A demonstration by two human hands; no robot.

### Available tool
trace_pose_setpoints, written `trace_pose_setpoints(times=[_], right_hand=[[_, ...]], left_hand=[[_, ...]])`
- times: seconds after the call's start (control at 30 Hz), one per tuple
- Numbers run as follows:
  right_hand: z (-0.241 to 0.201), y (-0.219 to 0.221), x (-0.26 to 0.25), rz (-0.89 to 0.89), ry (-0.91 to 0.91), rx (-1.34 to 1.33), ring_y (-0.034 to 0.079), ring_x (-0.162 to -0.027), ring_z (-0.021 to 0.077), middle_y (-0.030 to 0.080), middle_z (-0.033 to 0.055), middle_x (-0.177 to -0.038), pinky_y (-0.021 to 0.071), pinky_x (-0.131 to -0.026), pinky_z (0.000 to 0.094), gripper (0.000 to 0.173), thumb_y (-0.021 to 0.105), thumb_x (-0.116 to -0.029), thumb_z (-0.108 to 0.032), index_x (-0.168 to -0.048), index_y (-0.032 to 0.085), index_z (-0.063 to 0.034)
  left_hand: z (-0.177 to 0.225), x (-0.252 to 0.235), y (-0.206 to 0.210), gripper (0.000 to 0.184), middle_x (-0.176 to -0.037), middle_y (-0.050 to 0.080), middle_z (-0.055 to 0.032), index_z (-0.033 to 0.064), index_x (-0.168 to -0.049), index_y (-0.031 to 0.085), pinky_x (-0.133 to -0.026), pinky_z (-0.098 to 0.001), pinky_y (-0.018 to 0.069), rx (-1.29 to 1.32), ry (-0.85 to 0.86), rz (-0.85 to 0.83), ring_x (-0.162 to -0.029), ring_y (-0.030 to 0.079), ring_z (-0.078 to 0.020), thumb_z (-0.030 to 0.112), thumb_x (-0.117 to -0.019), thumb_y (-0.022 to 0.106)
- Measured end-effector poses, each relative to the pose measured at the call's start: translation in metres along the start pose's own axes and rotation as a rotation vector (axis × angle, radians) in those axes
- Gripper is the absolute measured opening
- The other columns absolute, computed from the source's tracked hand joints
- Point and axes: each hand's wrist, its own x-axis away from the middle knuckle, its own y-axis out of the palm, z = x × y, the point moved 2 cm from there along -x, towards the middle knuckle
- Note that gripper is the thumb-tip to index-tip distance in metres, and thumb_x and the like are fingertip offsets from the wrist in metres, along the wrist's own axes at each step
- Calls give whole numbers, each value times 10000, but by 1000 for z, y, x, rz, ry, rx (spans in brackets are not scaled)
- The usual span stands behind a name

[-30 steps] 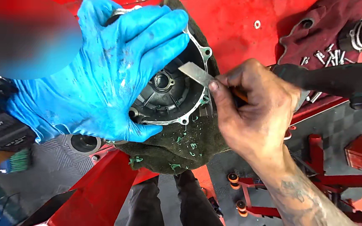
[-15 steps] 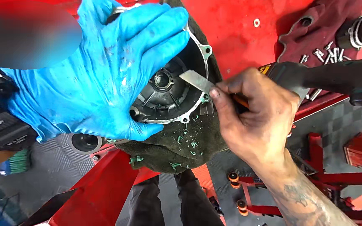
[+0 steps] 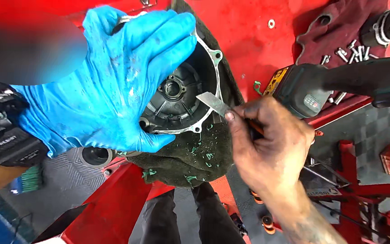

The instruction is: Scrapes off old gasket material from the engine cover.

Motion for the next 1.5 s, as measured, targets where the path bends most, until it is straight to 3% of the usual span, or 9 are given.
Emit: trace_pose_setpoints(times=[0.13, 0.23, 0.33, 0.5, 1.0, 1.17, 1.3, 1.4, 1.5], right_hand=[[-13, 10, 7, 167, 178, 73, 602, -653, 68, 658, -32, -789, 466, -541, 276, 85, 702, -969, -186, -914, 712, -123], [-22, 17, 8, 236, 295, 116, 594, -645, 50, 641, -45, -796, 458, -526, 254, 88, 707, -969, -197, -906, 701, -136], [-28, 22, 14, 274, 343, 129, 602, -656, 46, 644, -51, -779, 485, -548, 254, 85, 714, -956, -189, -890, 704, -136], [-30, 31, 9, 381, 380, 149, 611, -666, 45, 650, -50, -791, 489, -552, 245, 93, 730, -950, -184, -872, 714, -137], [-36, 34, 8, 388, 360, 146, 617, -686, 59, 655, -35, -793, 501, -575, 250, 83, 728, -926, -154, -850, 716, -122], [-40, 36, 10, 385, 347, 119, 616, -713, 62, 636, -29, -812, 506, -580, 235, 76, 717, -927, -132, -852, 711, -120], [-37, 35, 3, 396, 301, 149, 604, -723, 81, 613, -2, -831, 492, -584, 240, 94, 724, -933, -126, -844, 716, -99], [-36, 34, 5, 381, 270, 143, 633, -768, 84, 642, 3, -853, 520, -615, 237, 94, 721, -927, -112, -835, 709, -96], [-32, 28, 0, 329, 246, 129, 633, -752, 83, 654, 4, -854, 512, -604, 243, 96, 718, -931, -118, -837, 715, -98]], left_hand=[[10, 5, 2, 1543, -1718, 174, -2, 208, -1652, 208, -1140, -655, 109, -31, -91, 19, -1563, 154, -232, 956, -367, 621], [31, 7, -10, 1525, -1713, 191, -27, 166, -1643, 231, -1154, -618, 148, -121, -199, -5, -1556, 187, -222, 922, -384, 643], [40, 6, -10, 1465, -1705, 217, -24, 170, -1627, 288, -1166, -612, 154, -147, -277, 21, -1552, 205, -220, 876, -403, 675], [41, 8, -4, 1454, -1717, 174, -15, 180, -1634, 270, -1165, -640, 120, -189, -335, 18, -1565, 163, -225, 877, -421, 663], [38, 12, -3, 1454, -1711, 190, -3, 219, -1636, 265, -1166, -626, 130, -148, -336, 28, -1552, 194, -229, 883, -410, 676], [46, 12, -21, 1340, -1678, 277, -123, 91, -1615, 280, -1120, -660, 251, -48, -354, -44, -1522, 293, -349, 847, -556, 600], [47, 13, -20, 1349, -1676, 283, -120, 81, -1613, 284, -1123, -650, 255, -55, -361, -50, -1522, 293, -341, 857, -555, 600], [49, 13, -21, 1356, -1682, 264, -105, 76, -1624, 261, -1149, -638, 211, -79, -374, -64, -1529, 258, -333, 867, -576, 599], [46, 13, -21, 1373, -1681, 270, -123, 84, -1622, 262, -1113, -661, 256, -66, -356, -58, -1522, 294, -345, 872, -546, 587]])
